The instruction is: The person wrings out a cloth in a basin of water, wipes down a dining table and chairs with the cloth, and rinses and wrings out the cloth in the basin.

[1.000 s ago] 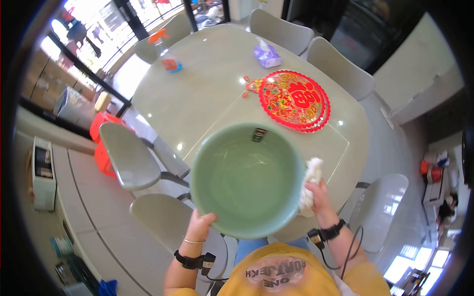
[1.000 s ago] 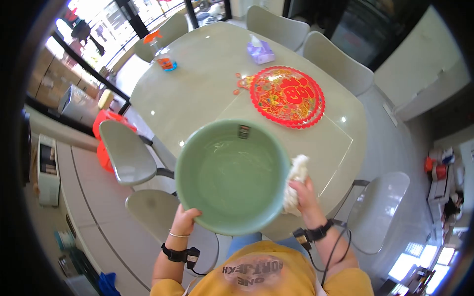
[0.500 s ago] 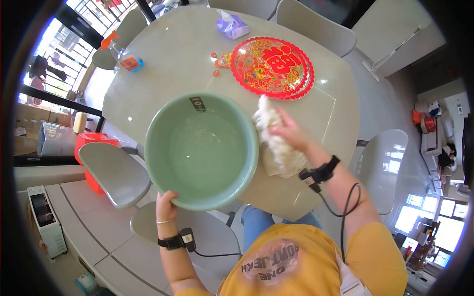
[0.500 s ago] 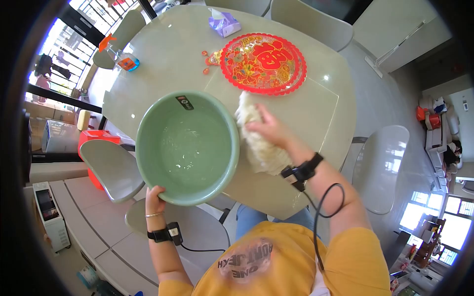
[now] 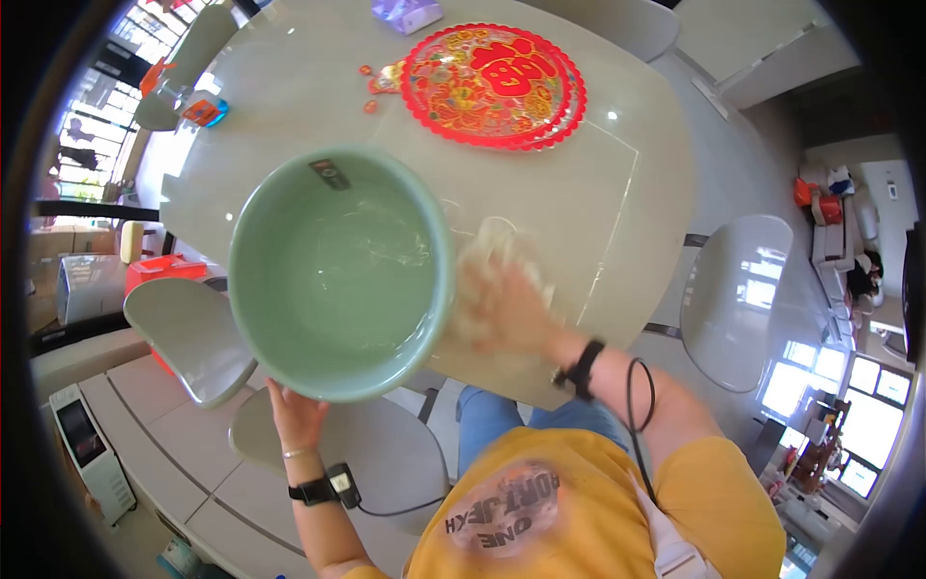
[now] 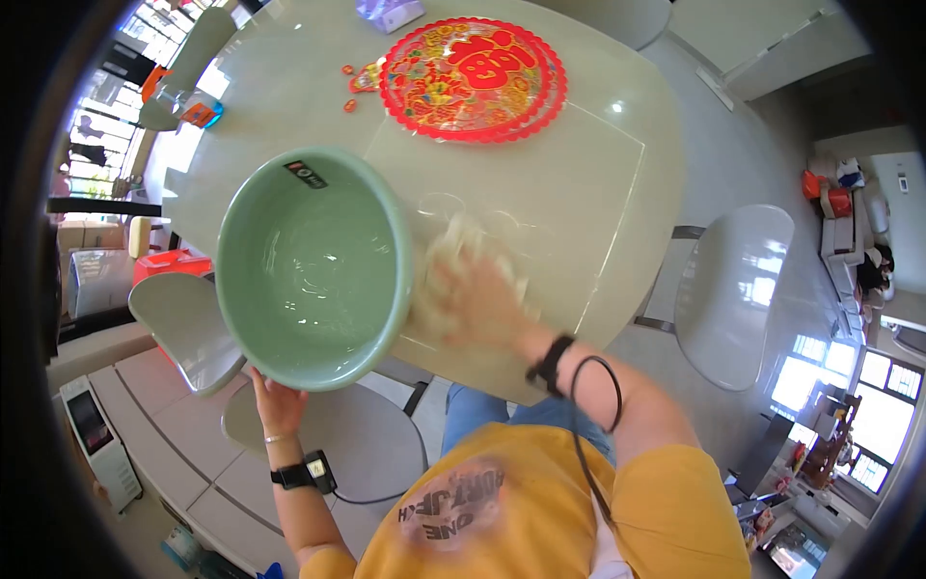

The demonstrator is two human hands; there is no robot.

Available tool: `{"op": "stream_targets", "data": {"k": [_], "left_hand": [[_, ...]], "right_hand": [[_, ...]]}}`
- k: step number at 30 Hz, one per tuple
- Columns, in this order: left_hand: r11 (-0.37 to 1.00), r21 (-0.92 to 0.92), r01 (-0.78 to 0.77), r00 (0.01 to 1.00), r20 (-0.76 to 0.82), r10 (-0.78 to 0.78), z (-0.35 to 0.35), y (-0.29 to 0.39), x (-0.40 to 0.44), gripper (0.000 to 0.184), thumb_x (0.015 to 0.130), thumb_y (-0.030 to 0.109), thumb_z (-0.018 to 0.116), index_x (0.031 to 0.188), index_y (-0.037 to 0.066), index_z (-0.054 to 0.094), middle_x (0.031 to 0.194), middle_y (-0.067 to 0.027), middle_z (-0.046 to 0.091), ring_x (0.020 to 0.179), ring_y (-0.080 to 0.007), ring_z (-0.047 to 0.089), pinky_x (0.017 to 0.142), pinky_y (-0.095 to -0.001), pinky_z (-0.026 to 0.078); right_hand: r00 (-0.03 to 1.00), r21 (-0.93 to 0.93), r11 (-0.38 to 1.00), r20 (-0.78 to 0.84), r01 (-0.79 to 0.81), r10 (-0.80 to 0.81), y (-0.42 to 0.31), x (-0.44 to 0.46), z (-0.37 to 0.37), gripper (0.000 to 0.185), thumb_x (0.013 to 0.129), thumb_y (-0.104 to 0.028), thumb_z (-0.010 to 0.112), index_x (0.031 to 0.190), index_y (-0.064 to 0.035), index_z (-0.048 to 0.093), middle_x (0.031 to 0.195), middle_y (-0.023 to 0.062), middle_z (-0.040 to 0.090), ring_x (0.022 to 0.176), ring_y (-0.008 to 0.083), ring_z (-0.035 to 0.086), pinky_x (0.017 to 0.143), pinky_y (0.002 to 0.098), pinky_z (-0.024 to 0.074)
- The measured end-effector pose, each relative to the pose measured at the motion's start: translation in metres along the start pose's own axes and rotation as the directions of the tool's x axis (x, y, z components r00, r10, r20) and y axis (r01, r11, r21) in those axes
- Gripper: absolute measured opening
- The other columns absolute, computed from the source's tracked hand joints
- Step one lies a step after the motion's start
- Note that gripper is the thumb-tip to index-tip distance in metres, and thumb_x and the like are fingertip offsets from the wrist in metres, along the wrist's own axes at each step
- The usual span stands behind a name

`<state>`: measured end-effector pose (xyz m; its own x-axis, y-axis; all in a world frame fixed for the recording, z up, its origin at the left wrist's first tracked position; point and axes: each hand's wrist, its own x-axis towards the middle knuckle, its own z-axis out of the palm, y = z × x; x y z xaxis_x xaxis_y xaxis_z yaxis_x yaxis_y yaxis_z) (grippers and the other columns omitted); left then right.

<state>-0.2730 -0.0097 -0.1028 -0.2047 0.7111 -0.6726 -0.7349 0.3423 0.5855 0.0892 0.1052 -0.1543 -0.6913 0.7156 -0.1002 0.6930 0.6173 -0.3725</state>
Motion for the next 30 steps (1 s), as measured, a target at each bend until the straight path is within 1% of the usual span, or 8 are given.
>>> {"op": "stream_targets", "data": {"k": [2, 4, 10, 16, 19, 21, 25, 30], "left_hand": [[0.99, 0.14, -0.001, 0.995, -0.095, 0.015, -0.032, -0.036, 0.0, 0.055, 0.092, 0.05, 0.043, 0.116, 0.001, 0.053, 0.118, -0.0134, 0.058, 0.102, -0.0219, 0.059, 0.076, -0.0306, 0.05], [0.842, 0.45, 0.298, 0.931, 0.06, -0.361, -0.054, -0.057, -0.011, 0.041, 0.09, 0.04, 0.05, 0.102, 0.002, 0.059, 0.106, -0.013, 0.064, 0.09, -0.0197, 0.063, 0.063, -0.0252, 0.048], [0.635, 0.71, 0.305, 0.724, 0.26, -0.639, 0.118, -0.106, -0.025, 0.039, 0.088, 0.034, 0.056, 0.109, 0.002, 0.06, 0.107, -0.0097, 0.063, 0.095, -0.0171, 0.06, 0.069, -0.0249, 0.044], [0.93, 0.335, 0.153, 0.932, 0.263, -0.249, 0.267, -0.162, 0.079, 0.047, 0.084, 0.021, 0.064, 0.124, 0.001, 0.049, 0.103, -0.0063, 0.062, 0.093, -0.016, 0.058, 0.077, -0.0284, 0.043], [0.979, 0.182, -0.094, 0.971, -0.202, 0.131, 0.338, -0.171, 0.162, 0.041, 0.078, 0.017, 0.069, 0.112, 0.001, 0.052, 0.089, -0.0035, 0.059, 0.08, -0.0129, 0.055, 0.069, -0.0281, 0.042], [0.988, 0.074, -0.135, 0.9, -0.408, 0.153, 0.363, -0.17, 0.203, 0.03, 0.076, 0.016, 0.069, 0.1, 0.002, 0.056, 0.08, -0.0021, 0.057, 0.069, -0.0114, 0.053, 0.061, -0.0274, 0.041], [0.977, -0.062, -0.206, 0.893, -0.421, 0.161, 0.412, -0.16, 0.204, 0.014, 0.074, 0.013, 0.069, 0.077, 0.005, 0.059, 0.065, -0.0001, 0.049, 0.051, -0.0112, 0.044, 0.045, -0.0237, 0.033], [0.958, -0.195, -0.211, 0.903, -0.415, 0.114, 0.433, -0.153, 0.219, 0.012, 0.081, 0.01, 0.064, 0.09, 0.006, 0.058, 0.074, -0.0015, 0.058, 0.057, -0.0102, 0.052, 0.043, -0.0215, 0.037]], "right_hand": [[0.973, 0.113, 0.981, 0.153, 0.155, -0.171, -0.027, -0.053, -0.007, 0.058, 0.071, -0.045, 0.066, 0.126, -0.0328, 0.052, 0.151, 0.0064, 0.021, 0.136, 0.0404, 0.019, 0.107, 0.0564, 0.021], [0.975, 0.255, 0.965, 0.188, 0.068, -0.118, -0.015, -0.103, -0.004, 0.055, 0.068, -0.033, 0.067, 0.122, -0.03, 0.056, 0.149, 0.0066, 0.027, 0.135, 0.0414, 0.022, 0.107, 0.0551, 0.0229], [0.914, 0.023, 0.941, -0.229, -0.338, 0.334, 0.136, -0.169, -0.036, 0.054, 0.061, -0.017, 0.061, 0.115, -0.023, 0.063, 0.142, 0.0114, 0.038, 0.13, 0.0417, 0.031, 0.107, 0.0499, 0.0272], [0.819, 0.057, 0.918, -0.433, -0.392, 0.377, 0.297, -0.102, -0.082, 0.052, 0.064, -0.021, 0.058, 0.116, -0.0223, 0.062, 0.142, 0.0126, 0.038, 0.128, 0.0412, 0.033, 0.105, 0.0494, 0.0293], [0.787, 0.058, 0.897, -0.458, -0.438, 0.413, 0.338, -0.069, -0.092, 0.054, 0.065, -0.025, 0.058, 0.119, -0.0247, 0.061, 0.142, 0.0128, 0.038, 0.128, 0.0409, 0.033, 0.106, 0.0492, 0.0261], [0.797, 0.048, 0.91, -0.467, -0.411, 0.385, 0.342, -0.064, -0.097, 0.054, 0.065, -0.027, 0.058, 0.119, -0.0249, 0.061, 0.141, 0.013, 0.038, 0.128, 0.0408, 0.032, 0.106, 0.0494, 0.0246], [0.804, 0.034, 0.915, -0.465, -0.402, 0.37, 0.335, -0.071, -0.097, 0.055, 0.065, -0.031, 0.058, 0.119, -0.0248, 0.061, 0.141, 0.0132, 0.038, 0.128, 0.041, 0.032, 0.105, 0.0516, 0.0238], [0.838, 0.033, 0.939, -0.441, -0.344, 0.322, 0.331, -0.073, -0.111, 0.055, 0.067, -0.036, 0.062, 0.12, -0.0241, 0.059, 0.141, 0.0135, 0.037, 0.128, 0.0423, 0.031, 0.102, 0.0535, 0.0251]]}}
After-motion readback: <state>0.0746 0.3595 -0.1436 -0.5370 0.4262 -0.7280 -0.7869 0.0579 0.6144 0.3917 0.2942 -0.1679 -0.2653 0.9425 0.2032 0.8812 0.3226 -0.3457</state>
